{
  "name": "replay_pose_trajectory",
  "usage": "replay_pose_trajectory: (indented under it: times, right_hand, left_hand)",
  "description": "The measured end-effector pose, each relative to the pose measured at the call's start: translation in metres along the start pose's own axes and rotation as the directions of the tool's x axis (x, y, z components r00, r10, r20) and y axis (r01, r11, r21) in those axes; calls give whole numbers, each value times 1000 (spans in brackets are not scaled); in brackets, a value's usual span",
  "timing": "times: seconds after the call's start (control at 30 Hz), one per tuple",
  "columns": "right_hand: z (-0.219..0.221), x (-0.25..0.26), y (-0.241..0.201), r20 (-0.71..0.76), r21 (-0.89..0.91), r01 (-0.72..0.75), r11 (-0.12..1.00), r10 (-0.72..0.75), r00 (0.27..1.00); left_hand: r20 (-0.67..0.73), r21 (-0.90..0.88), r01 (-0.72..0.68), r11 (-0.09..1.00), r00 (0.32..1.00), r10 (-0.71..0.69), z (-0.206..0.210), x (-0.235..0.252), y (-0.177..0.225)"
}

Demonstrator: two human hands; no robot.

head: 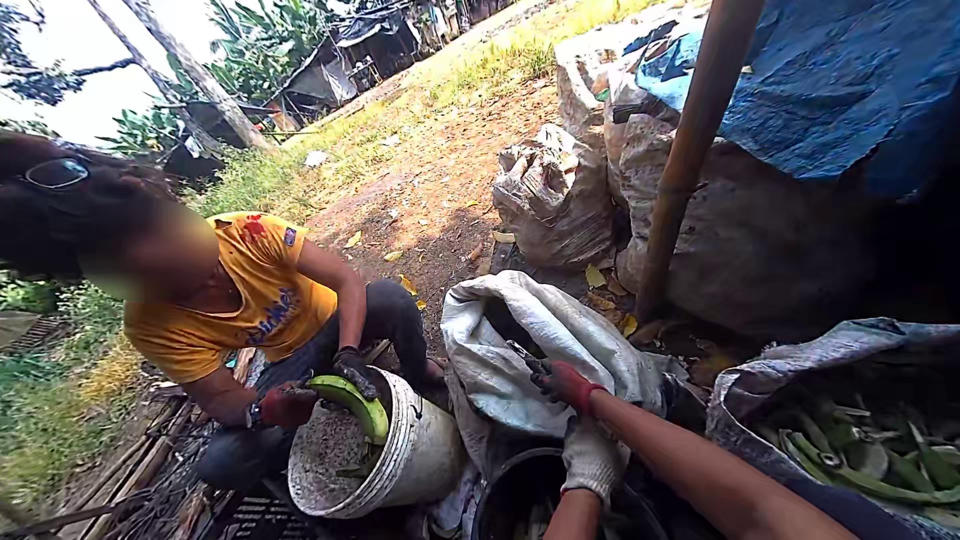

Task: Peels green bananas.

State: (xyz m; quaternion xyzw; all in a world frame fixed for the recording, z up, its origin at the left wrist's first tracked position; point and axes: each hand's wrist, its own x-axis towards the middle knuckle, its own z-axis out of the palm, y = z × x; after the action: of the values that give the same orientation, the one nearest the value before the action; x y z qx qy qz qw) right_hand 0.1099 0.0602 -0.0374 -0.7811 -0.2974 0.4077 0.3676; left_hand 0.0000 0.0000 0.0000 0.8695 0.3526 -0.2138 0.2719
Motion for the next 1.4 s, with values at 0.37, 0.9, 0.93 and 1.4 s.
replay_pose_trajectory:
  times: [0.37, 0.9, 0.93, 1.4]
  right_hand:
    - [-71, -10, 58, -119, -322, -239, 916, 211, 970]
    - [-33, 1, 22, 52, 315, -81, 946, 69, 996]
    - [-23, 6, 14, 88, 333, -85, 939, 59, 994]
    - [-53, -4, 50, -8, -275, -233, 933, 240, 971]
  left_hand:
    - [-421, 169, -260, 951, 853, 308, -34, 88, -33]
    - [74, 506, -73, 860, 996, 41, -42, 63, -111]
    - [63, 488, -33, 872, 998, 3, -46, 58, -105]
    - [-4, 425, -294, 856, 945, 327, -61, 156, -80]
